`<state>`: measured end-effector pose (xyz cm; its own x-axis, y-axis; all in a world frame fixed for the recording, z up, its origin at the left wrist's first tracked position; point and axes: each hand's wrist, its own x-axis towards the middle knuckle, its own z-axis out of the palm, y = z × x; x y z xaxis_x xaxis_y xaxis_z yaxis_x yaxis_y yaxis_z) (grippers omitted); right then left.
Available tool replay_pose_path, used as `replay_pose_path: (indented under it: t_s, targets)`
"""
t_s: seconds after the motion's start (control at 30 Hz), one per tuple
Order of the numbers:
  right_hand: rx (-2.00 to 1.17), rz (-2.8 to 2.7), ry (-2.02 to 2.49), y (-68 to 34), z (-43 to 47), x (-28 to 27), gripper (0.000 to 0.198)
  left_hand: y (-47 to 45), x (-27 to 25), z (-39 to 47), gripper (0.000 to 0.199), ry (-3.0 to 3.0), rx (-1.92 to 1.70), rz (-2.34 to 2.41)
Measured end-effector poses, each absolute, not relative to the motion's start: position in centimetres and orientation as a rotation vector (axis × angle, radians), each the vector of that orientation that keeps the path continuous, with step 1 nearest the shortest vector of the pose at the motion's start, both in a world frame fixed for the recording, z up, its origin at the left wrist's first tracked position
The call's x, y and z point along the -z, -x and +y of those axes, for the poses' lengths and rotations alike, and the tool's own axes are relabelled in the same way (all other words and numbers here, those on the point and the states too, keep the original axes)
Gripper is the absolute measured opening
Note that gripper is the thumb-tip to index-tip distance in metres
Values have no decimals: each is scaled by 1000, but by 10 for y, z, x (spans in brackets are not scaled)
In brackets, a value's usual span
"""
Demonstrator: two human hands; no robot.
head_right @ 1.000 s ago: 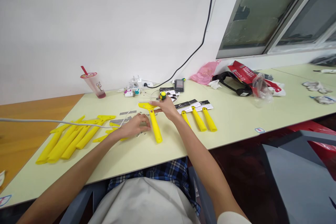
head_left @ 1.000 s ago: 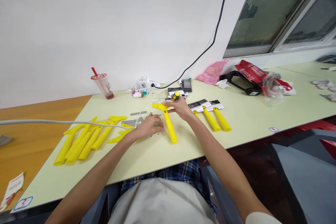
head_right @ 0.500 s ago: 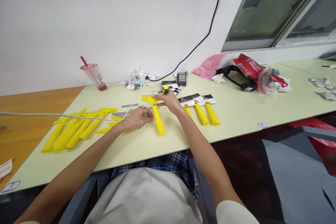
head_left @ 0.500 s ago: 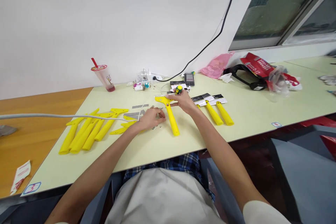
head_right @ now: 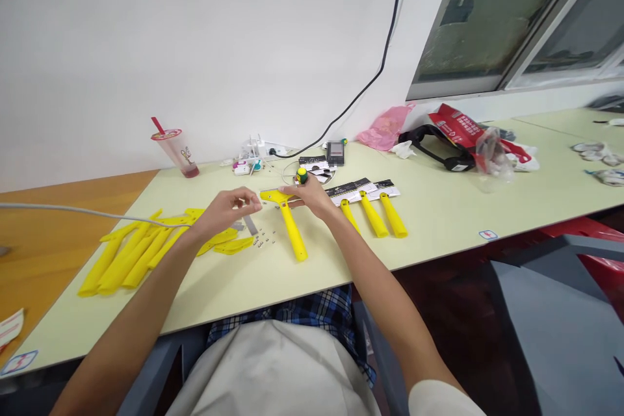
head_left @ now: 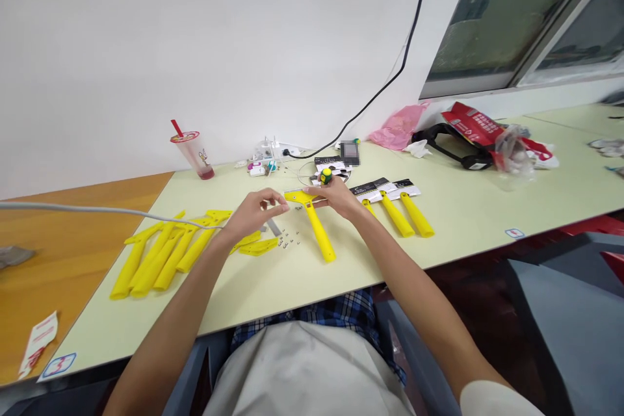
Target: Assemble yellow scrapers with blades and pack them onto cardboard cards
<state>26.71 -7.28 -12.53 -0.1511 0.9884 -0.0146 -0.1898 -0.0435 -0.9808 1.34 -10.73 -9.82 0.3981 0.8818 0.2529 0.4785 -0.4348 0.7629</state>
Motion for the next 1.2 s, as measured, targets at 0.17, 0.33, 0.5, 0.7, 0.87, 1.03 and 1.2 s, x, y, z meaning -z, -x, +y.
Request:
replay_pose_path:
  t_s: [0.17, 0.33, 0.5, 0.7, 0.87, 1.03, 1.2]
  targets:
    - [-1443, -1187, 1017, -266, -73, 128, 72, -45, 99, -86, 30, -2097, -979, 1113]
    - [-1452, -1208, 977, -267, -70, 130, 62, -62, 106, -64, 33, -2004, -952, 1041]
    - [-1515, -1174, 875, -266, -69, 129, 43, -58, 103, -63, 43, -1911, -912, 1077]
    - [-1553, -1209, 822, -265, -73, 127, 43, -59, 94, -63, 45, -1934, -872, 1082]
    - [-1556, -1195, 854, -265, -73, 127, 48, -60, 89, -60, 47, -1845, -762, 1085]
    - [-1555, -1208, 851, -265, -75, 125, 48, -59, 83, -46, 46, -1741, -630, 1102]
    - [-1591, -1218, 835, -265, -77, 125, 45, -60, 78, -27, 49, -1596, -393, 1058]
